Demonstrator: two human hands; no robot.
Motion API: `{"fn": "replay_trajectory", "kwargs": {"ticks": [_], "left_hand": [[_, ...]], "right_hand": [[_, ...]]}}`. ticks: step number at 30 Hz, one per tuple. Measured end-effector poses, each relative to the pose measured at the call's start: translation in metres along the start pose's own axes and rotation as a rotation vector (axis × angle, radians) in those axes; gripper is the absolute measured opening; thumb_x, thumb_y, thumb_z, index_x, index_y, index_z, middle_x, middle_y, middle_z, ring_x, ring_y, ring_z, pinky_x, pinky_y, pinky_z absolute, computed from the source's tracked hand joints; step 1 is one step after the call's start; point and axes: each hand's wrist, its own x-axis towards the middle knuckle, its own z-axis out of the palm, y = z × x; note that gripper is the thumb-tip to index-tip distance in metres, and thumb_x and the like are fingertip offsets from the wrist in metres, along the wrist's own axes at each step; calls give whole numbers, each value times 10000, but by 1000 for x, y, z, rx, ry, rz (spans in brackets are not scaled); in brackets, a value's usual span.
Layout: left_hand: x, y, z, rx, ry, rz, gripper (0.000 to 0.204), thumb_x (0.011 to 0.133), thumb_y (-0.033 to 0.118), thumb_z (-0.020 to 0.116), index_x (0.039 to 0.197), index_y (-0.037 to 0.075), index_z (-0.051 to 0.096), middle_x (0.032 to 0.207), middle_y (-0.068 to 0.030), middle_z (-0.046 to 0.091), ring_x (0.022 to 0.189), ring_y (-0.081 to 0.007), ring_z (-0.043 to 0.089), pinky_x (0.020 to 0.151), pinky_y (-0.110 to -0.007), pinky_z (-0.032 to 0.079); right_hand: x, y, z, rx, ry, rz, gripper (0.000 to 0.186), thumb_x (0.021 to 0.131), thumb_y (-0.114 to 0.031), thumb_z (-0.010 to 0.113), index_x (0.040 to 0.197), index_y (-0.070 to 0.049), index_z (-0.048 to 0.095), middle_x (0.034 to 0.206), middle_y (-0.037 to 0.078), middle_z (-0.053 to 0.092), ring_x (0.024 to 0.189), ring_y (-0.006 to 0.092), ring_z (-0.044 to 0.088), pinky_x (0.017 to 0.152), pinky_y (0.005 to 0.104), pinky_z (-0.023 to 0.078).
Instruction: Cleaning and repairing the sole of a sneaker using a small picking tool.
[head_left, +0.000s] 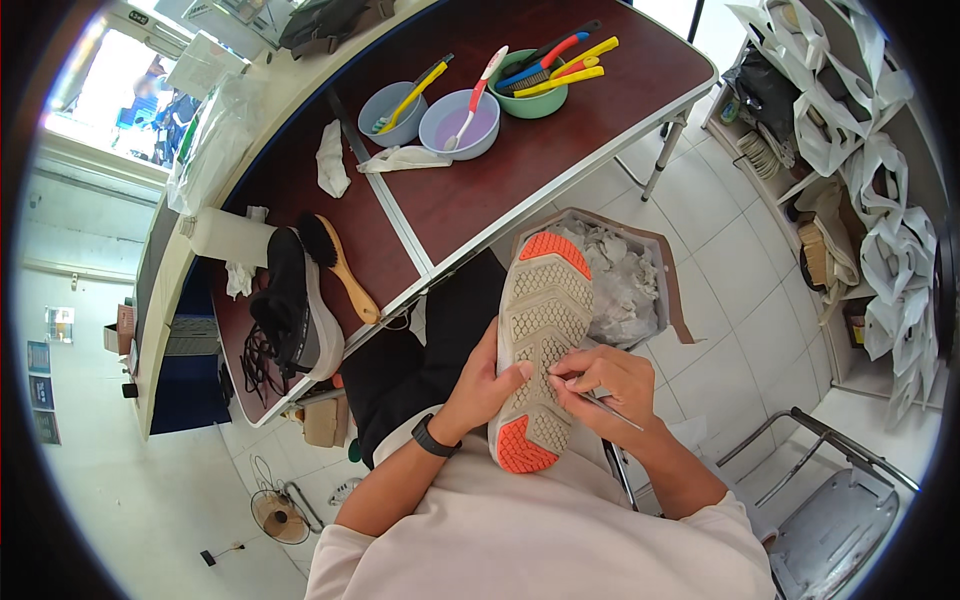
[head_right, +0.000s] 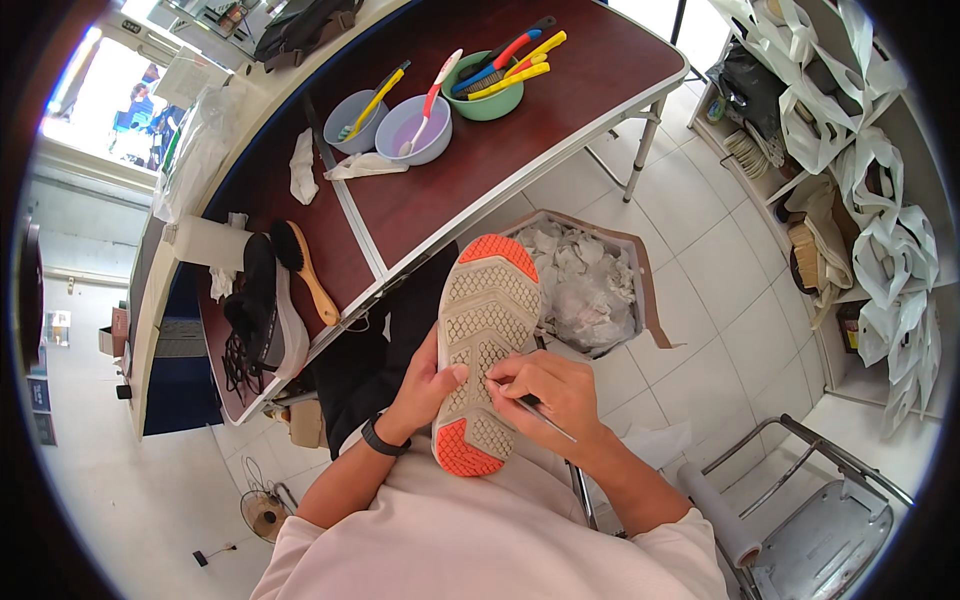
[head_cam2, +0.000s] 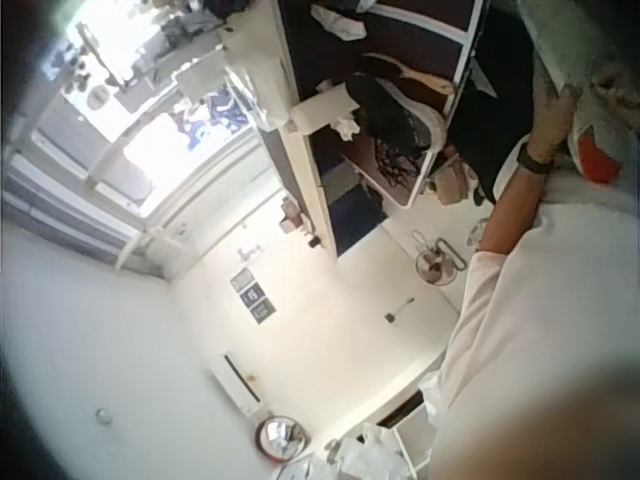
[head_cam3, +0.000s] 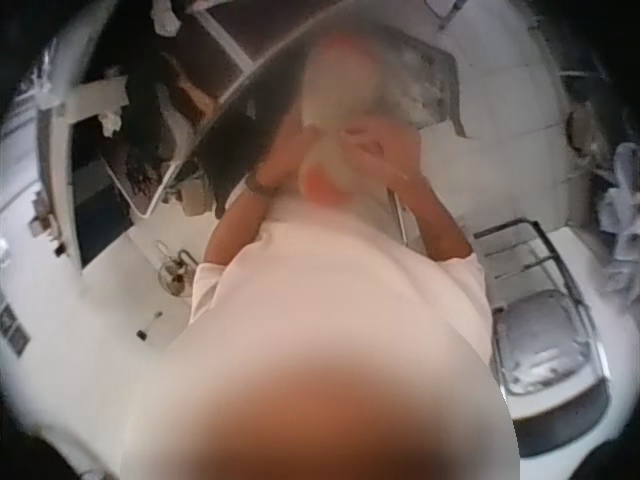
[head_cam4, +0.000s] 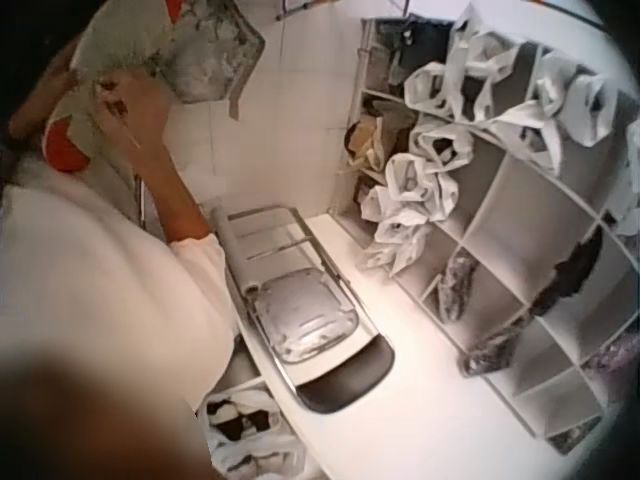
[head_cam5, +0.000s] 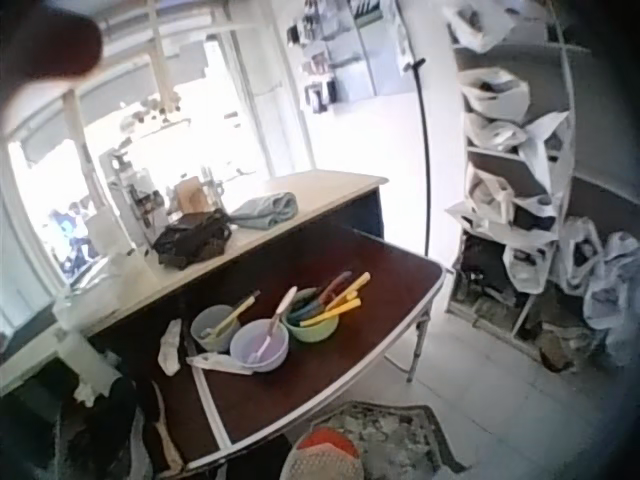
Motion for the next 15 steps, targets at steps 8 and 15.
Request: {"fn": "replay_trajectory", "kwargs": {"ticks": [8, 15], "left_hand": [[0, 2, 3, 40, 4, 3, 676, 910, 90, 611, 1510, -20, 321, 1391, -141, 521, 1279, -199, 498, 1091, -350, 400], [1, 4, 4, 38, 12, -5, 676, 903, 95, 616, 1503, -25, 328, 1377, -145, 531, 1269, -202, 510, 1083, -347, 407]], "right_hand": [[-1, 0, 10, -137, 89, -109, 319, 730, 105, 814, 804, -56, 549, 881, 140, 742, 762, 238, 739, 655, 314, 593], [-2, 2, 8, -25, 207, -10, 294, 730, 75, 823, 776, -54, 562, 877, 124, 741, 713, 236, 722, 631, 292, 568]]}}
